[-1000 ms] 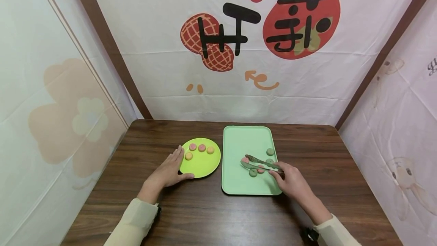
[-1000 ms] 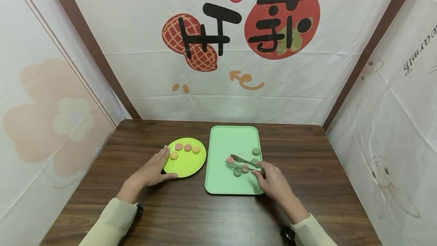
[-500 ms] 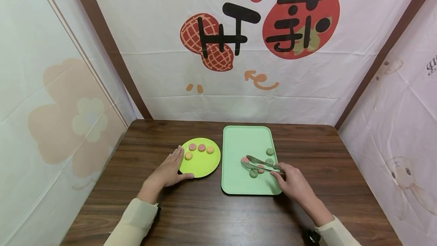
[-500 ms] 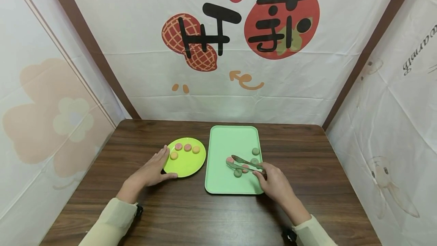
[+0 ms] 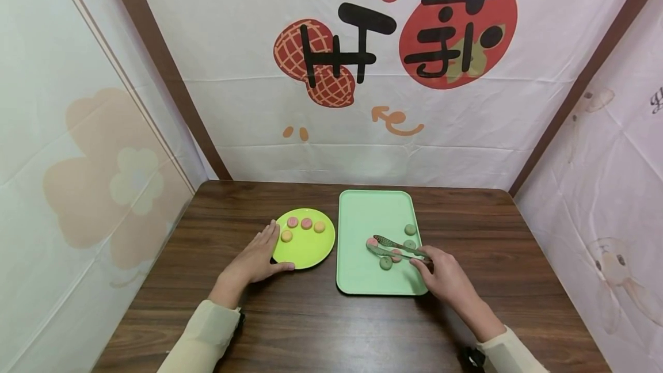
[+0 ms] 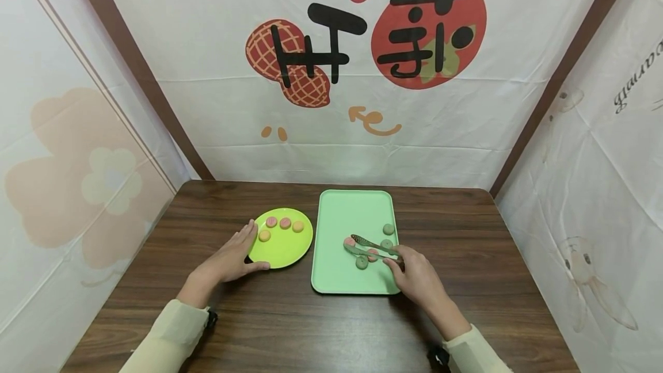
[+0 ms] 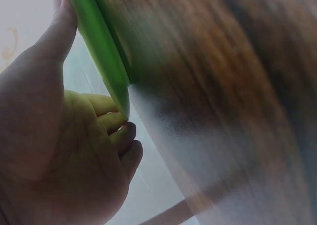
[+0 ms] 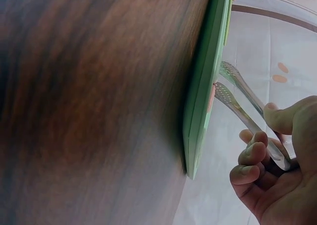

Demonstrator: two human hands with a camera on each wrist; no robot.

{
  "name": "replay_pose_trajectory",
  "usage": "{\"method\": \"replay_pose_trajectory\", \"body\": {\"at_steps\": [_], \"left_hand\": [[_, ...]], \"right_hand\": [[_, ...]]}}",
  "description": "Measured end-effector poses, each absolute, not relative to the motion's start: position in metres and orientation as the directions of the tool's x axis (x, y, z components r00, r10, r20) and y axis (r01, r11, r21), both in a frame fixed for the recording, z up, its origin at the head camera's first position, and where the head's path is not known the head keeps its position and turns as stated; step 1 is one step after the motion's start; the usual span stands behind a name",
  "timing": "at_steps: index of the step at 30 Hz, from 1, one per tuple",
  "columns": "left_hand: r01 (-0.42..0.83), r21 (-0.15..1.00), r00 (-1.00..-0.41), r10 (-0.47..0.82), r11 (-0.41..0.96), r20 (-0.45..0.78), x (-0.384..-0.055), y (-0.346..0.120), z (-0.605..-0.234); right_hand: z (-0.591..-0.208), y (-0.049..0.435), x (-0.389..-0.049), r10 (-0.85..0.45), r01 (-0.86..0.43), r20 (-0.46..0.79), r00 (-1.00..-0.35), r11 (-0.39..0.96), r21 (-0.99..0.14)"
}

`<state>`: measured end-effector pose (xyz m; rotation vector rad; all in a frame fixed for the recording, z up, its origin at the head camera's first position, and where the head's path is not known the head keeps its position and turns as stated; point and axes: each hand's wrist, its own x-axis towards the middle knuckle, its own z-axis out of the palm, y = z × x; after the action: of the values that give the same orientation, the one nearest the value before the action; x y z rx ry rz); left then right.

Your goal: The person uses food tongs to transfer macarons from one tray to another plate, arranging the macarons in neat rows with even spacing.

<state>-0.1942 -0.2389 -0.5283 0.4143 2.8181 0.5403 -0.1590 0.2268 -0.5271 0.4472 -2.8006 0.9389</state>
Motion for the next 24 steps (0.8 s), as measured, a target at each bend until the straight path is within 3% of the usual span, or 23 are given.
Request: {"method": "replay_pose_trajectory", "body": {"at_steps": [24], "left_hand": [[0.234, 0.388, -0.929, 0.322, 0.892, -0.18, -0.1943, -0.2395, -0.5287]], "right_hand": [[-0.5291, 0.2217, -0.1607, -0.249, -0.4, 0.331, -0.91, 0.739, -0.542]]}}
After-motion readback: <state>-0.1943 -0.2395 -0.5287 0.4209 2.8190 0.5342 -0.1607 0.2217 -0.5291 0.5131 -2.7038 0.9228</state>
